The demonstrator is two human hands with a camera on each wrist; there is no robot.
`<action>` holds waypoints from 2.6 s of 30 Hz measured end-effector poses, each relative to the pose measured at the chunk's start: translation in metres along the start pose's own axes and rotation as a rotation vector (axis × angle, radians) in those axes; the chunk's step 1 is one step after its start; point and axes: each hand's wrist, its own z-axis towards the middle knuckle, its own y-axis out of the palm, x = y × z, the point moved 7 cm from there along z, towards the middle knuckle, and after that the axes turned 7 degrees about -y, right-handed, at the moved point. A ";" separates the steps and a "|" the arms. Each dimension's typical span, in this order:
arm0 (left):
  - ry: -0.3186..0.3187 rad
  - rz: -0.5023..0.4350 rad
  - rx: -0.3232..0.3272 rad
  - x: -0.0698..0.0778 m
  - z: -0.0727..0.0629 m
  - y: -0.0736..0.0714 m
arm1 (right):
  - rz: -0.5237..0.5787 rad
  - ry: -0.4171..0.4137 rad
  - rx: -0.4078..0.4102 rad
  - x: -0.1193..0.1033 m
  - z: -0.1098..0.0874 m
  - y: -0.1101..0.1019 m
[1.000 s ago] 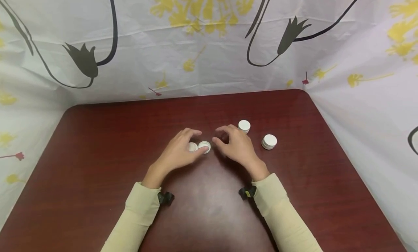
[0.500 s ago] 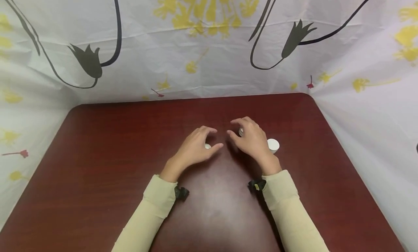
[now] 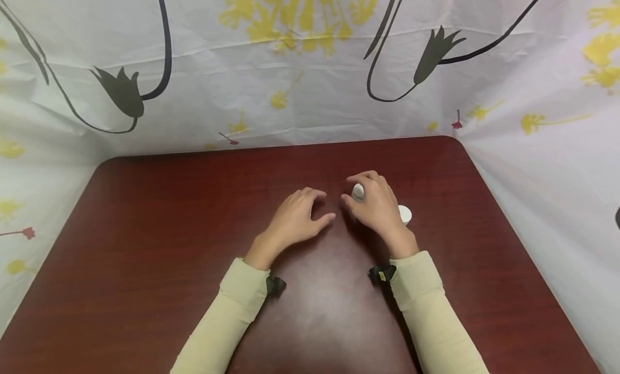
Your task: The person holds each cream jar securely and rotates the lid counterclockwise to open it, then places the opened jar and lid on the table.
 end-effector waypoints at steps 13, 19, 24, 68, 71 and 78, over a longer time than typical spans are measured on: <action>-0.003 -0.045 -0.005 -0.002 -0.001 0.001 | -0.048 0.082 0.006 0.013 -0.002 0.000; 0.001 -0.045 0.007 -0.003 0.000 -0.002 | -0.067 0.110 -0.017 0.015 -0.001 -0.001; 0.001 -0.049 0.018 -0.004 -0.001 -0.003 | -0.079 0.095 -0.002 0.015 -0.001 -0.002; 0.010 -0.064 0.047 -0.005 -0.005 -0.013 | 0.057 0.010 -0.003 -0.024 0.000 0.016; 0.006 -0.084 0.046 -0.006 -0.005 -0.014 | 0.055 0.006 -0.002 -0.025 0.000 0.017; 0.017 -0.101 0.046 -0.005 -0.003 -0.016 | 0.059 -0.011 0.011 -0.028 0.000 0.018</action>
